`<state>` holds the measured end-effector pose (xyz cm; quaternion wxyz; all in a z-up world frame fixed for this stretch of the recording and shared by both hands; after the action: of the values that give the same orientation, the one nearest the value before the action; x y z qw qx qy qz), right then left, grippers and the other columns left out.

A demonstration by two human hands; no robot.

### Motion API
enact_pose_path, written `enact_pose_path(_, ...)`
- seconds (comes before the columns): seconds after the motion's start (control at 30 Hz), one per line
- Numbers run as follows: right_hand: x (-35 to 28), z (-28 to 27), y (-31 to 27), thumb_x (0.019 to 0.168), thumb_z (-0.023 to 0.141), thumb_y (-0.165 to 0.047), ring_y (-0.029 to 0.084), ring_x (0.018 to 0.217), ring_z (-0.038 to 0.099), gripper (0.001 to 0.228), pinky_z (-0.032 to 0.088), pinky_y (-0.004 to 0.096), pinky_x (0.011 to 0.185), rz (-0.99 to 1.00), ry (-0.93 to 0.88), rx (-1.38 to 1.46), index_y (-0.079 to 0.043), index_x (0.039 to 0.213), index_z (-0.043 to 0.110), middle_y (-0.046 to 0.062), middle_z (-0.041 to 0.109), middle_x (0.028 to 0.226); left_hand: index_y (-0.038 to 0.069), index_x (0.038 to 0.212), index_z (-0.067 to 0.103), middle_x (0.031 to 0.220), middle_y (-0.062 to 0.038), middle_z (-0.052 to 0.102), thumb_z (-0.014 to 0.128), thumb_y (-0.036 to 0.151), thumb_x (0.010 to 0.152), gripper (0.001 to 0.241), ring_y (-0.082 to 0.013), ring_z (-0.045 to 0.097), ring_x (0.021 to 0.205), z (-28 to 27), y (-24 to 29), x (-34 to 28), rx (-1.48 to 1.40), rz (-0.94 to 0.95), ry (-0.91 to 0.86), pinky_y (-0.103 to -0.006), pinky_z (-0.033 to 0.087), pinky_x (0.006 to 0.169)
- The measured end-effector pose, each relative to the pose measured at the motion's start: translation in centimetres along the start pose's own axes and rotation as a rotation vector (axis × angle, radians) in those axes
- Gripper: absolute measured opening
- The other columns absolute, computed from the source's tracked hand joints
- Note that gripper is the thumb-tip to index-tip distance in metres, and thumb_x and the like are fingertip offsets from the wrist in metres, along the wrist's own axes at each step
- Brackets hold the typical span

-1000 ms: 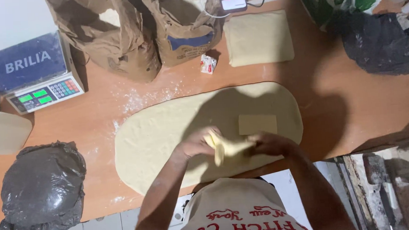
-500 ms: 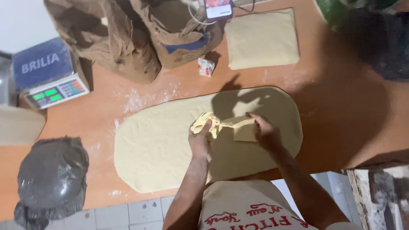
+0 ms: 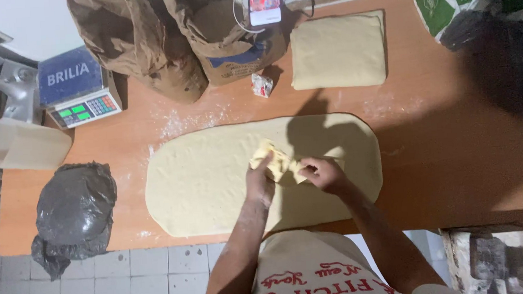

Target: Shaping small pieces of dough into decorative twists and arranging them onto a larger base sheet.

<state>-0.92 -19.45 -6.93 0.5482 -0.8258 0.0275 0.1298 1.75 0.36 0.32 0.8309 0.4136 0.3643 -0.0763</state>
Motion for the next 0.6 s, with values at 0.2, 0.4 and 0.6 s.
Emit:
enact_pose_path(0.2, 0.6, -5.7, 5.0, 0.087, 0.077, -0.038, 0.013, 0.079, 0.075, 0.028, 0.061, 0.029, 0.073, -0.270, 0.564, -0.562, -0.044, 0.114, 0.077, -0.010, 0.073, 0.086, 0.009, 0.120, 0.065, 0.101, -0.011, 0.075, 0.086, 0.011, 0.082, 0.044, -0.0249, 0.076, 0.083, -1.1, 4.6, -0.9, -0.131, 0.188, -0.008, -0.0385, 0.063, 0.072)
enact_pose_path(0.4, -0.1, -3.0, 2.0, 0.096, 0.058, -0.044, 0.032, 0.109, 0.075, 0.041, 0.057, 0.049, 0.096, 0.215, -0.032, -0.737, -0.023, 0.129, 0.072, 0.012, 0.079, 0.110, 0.001, 0.124, 0.061, 0.101, -0.015, 0.074, 0.077, 0.004, 0.088, 0.040, -0.0292, 0.076, 0.083, -4.9, 1.0, 0.6, -0.125, 0.174, -0.005, -0.0400, 0.064, 0.068)
enact_pose_path(0.6, -1.8, 1.1, -10.9, 0.078, 0.088, -0.024, 0.058, 0.128, 0.053, 0.121, 0.045, 0.070, 0.108, -0.017, -0.344, -0.098, 0.001, 0.161, 0.004, 0.043, 0.036, 0.152, 0.008, 0.130, 0.052, 0.109, -0.017, 0.071, 0.071, 0.013, 0.086, 0.048, -0.0271, 0.073, 0.083, -3.7, -3.1, -1.7, 0.058, 0.077, -0.283, -0.0480, 0.065, 0.074)
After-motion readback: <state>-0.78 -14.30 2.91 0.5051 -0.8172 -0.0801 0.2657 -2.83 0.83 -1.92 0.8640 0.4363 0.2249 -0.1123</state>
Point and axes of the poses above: each hand's wrist, its own x-axis towards the middle knuckle, its own z-axis out of the palm, y = z × x, the point moved 2 cm from there along x, towards the middle knuckle
